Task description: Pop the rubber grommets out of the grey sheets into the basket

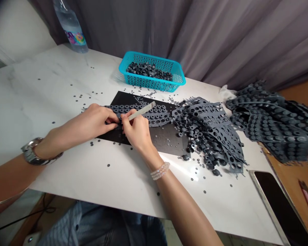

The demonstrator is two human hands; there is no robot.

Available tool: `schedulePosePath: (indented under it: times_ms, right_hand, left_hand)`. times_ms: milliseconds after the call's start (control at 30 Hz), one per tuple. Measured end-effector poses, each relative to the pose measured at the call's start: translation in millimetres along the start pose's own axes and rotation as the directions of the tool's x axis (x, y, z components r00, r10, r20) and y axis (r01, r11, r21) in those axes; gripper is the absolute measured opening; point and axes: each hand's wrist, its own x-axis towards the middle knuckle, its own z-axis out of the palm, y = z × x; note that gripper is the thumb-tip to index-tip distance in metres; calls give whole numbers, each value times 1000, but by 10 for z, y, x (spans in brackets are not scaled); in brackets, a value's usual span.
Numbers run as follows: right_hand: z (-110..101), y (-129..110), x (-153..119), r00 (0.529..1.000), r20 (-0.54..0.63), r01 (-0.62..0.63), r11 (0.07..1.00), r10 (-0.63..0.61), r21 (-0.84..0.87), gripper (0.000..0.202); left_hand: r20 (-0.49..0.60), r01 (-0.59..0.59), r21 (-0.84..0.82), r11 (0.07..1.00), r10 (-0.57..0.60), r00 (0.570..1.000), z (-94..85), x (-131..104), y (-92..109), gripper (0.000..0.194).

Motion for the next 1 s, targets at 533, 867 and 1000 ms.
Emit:
schedulePosePath:
  times_ms: [533, 867, 1000]
  right_hand:
    - [-3, -19, -11, 1000, 22, 17, 1000, -17, -4, 22]
    - [29, -130, -18, 999, 26, 51, 988, -48, -148, 21]
    - [45, -109, -13, 1000, 10, 25, 990, -24, -139, 20]
  left_hand:
    - [10, 28, 9, 1000, -28, 1000, -32, -6, 68, 26]
    - [-66, 15, -69, 998, -19, 998, -26, -1, 42, 21]
    - [-255, 149, -244, 958, -212, 943, -251, -2, 36, 16]
